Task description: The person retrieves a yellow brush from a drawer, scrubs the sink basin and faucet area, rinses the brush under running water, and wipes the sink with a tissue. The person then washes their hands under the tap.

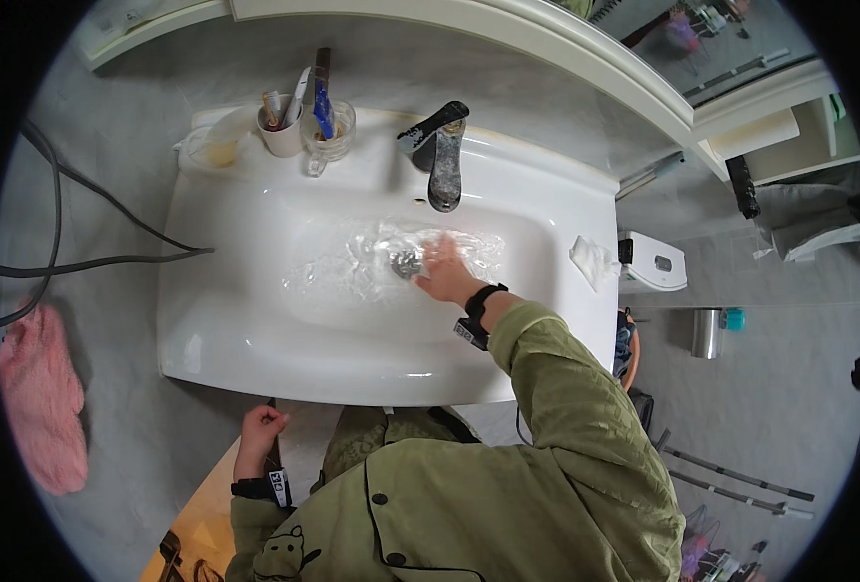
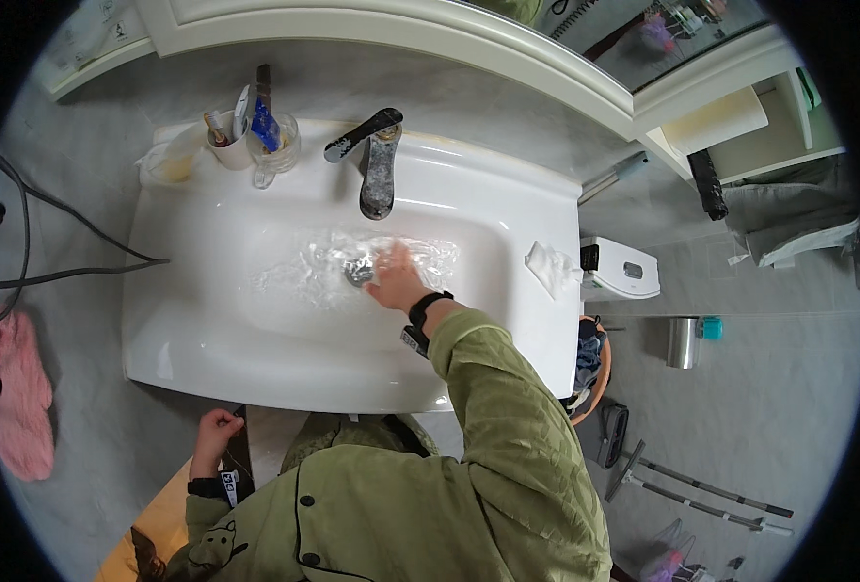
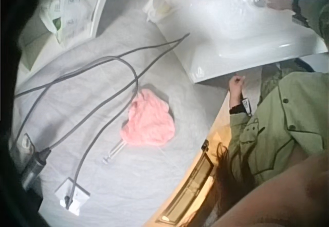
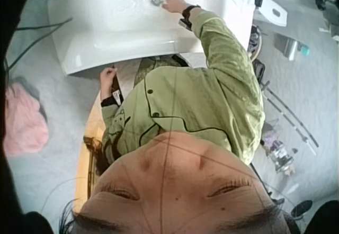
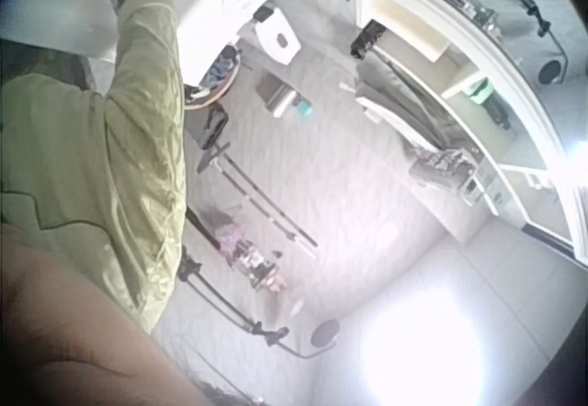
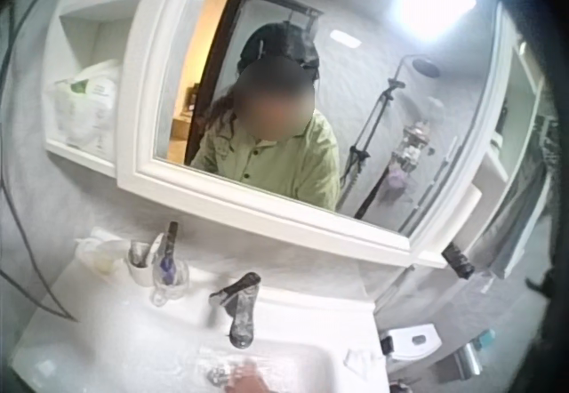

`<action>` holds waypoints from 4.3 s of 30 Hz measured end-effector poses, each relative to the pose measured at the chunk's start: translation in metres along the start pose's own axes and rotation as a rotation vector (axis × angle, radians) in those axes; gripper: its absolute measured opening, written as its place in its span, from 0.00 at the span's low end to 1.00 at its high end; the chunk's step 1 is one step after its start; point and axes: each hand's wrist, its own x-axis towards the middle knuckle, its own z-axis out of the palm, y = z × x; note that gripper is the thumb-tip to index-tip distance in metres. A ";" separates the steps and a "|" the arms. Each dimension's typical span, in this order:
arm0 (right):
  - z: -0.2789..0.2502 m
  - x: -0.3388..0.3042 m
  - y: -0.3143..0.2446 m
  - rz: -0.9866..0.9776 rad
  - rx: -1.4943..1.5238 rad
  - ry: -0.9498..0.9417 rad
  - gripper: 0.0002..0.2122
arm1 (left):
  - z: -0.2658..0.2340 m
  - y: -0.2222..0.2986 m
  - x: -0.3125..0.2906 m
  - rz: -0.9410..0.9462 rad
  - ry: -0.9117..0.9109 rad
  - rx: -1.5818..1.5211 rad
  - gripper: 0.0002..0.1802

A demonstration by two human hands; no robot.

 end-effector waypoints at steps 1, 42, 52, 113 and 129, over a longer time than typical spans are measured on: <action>-0.005 0.002 -0.002 -0.107 0.082 0.040 0.33 | 0.001 -0.002 -0.001 0.001 -0.005 -0.007 0.09; 0.014 0.026 -0.092 0.071 -0.123 -0.096 0.25 | -0.106 -0.085 -0.029 -0.041 0.059 -0.151 0.08; 0.026 0.019 -0.008 1.260 0.777 0.306 0.28 | -0.115 -0.091 -0.019 0.023 0.076 -0.114 0.08; -0.033 0.006 -0.293 -0.371 0.955 -0.090 0.40 | -0.145 -0.122 -0.090 -0.064 0.136 -0.126 0.08; 0.066 -0.068 0.004 -0.107 0.147 -0.431 0.33 | -0.116 -0.108 -0.054 -0.006 0.092 -0.182 0.07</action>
